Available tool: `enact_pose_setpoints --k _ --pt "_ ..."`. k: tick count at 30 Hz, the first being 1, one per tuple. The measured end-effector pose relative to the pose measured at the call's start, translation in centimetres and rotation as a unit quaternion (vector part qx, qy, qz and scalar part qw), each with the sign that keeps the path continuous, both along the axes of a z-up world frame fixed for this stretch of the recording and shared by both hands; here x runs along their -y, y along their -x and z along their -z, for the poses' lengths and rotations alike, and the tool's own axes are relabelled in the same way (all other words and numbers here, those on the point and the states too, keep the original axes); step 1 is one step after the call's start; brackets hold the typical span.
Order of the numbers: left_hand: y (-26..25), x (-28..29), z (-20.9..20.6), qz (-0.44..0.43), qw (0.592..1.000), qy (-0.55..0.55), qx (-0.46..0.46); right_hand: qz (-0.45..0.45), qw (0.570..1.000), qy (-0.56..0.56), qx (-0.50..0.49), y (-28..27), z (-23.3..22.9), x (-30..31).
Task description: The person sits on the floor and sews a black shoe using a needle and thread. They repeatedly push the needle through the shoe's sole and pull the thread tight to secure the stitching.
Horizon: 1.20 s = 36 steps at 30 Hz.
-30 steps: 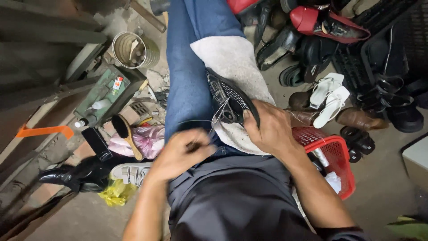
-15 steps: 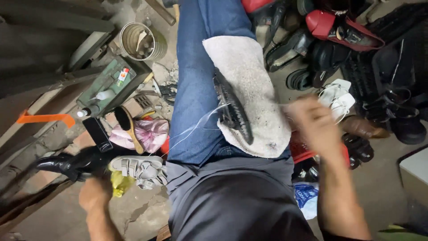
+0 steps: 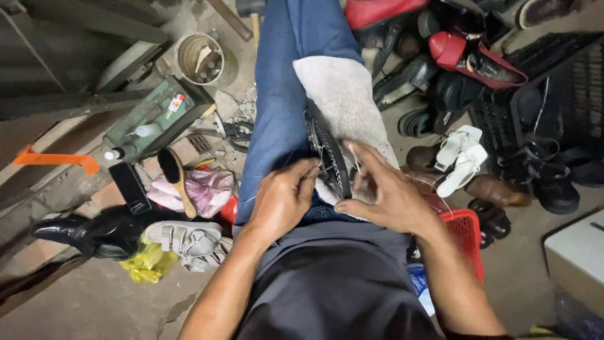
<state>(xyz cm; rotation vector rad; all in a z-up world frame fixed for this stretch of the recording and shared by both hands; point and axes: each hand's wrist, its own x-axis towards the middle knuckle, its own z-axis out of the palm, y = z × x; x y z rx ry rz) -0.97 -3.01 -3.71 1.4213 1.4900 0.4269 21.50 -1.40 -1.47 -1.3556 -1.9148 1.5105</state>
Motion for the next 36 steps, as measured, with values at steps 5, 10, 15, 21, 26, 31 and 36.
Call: enact_pose_setpoints --k 5,10,15,21,26,31,36 --pt "-2.2 1.6 2.2 -0.09 0.988 0.003 0.124 0.018 0.998 0.064 -0.003 -2.2 2.5 0.7" --pt "-4.2 1.5 2.7 -0.107 0.979 -0.016 0.175 0.089 0.995 0.033 -0.002 -4.6 5.3 2.7" --pt "-5.2 1.3 2.3 -0.094 0.98 -0.046 0.17 0.15 0.987 0.033 -0.039 -5.8 7.1 4.9" --pt "-5.7 1.3 2.6 -0.089 0.982 -0.055 0.158 0.154 0.987 0.053 0.011 -6.4 6.8 5.9" --pt "-5.5 0.6 1.4 -0.059 0.986 -0.045 0.146 0.149 0.985 0.004 0.086 -2.2 0.4 2.6" --pt "-3.3 -0.9 -2.7 0.004 0.996 -0.081 0.049 0.24 0.968 0.013 0.076 -1.4 0.7 1.3" --pt "-2.5 -1.5 -3.5 0.051 0.991 -0.118 -0.021 0.274 0.957 0.087 0.035 -3.4 4.4 3.0"
